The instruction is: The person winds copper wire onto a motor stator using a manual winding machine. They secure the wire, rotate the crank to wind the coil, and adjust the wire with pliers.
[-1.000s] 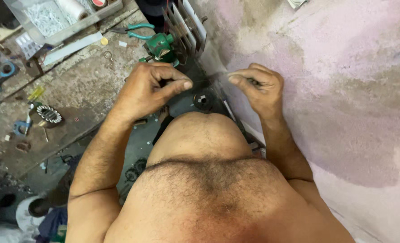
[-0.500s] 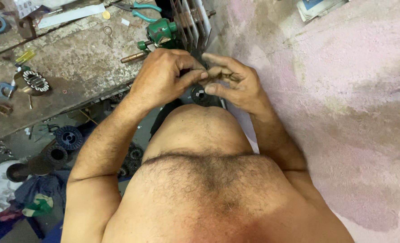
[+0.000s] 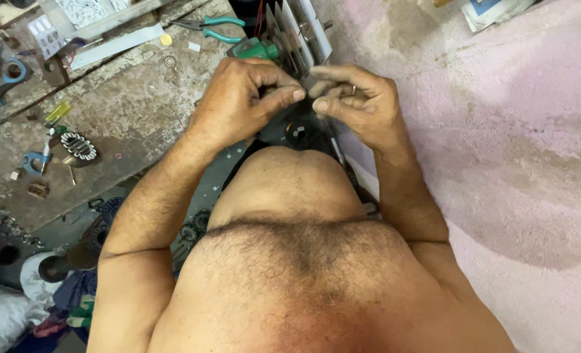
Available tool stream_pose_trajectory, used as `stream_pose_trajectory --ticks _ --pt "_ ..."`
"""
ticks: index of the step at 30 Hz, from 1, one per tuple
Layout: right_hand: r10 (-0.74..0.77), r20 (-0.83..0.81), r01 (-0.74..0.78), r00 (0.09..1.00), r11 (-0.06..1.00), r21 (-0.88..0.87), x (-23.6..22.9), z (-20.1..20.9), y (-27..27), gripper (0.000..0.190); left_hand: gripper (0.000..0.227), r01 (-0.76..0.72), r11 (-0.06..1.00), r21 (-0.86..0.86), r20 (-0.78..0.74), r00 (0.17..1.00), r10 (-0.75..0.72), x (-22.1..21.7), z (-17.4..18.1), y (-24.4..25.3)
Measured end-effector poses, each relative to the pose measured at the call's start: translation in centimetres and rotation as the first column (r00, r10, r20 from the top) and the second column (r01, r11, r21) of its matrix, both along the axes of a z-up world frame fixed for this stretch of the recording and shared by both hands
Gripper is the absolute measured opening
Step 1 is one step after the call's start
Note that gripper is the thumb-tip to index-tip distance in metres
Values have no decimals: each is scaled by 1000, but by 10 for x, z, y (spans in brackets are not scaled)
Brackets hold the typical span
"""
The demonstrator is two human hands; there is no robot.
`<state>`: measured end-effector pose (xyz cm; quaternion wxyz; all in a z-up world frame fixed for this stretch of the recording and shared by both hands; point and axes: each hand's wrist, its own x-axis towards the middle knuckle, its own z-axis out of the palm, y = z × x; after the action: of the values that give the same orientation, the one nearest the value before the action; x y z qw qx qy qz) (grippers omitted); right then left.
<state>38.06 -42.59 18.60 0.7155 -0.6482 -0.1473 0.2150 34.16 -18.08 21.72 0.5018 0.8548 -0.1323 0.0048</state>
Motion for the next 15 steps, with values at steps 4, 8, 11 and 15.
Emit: stream_pose_trajectory --ticks 4,8,11,15 --pt "-1 330 59 944 984 -166 -6 -5 -2 16 15 37 997 -61 -30 999 -39 0 -5 -7" --pt "12 410 108 912 957 -269 5 -11 -26 11 16 -44 998 -45 -105 994 39 -4 -9 -9" --pt "-96 369 186 924 959 -216 22 -17 -46 10 16 -186 975 -123 -105 979 173 -9 -17 -15" --pt "22 515 208 857 899 -385 54 -24 -66 12 25 -339 936 89 186 929 319 -9 -32 -36"
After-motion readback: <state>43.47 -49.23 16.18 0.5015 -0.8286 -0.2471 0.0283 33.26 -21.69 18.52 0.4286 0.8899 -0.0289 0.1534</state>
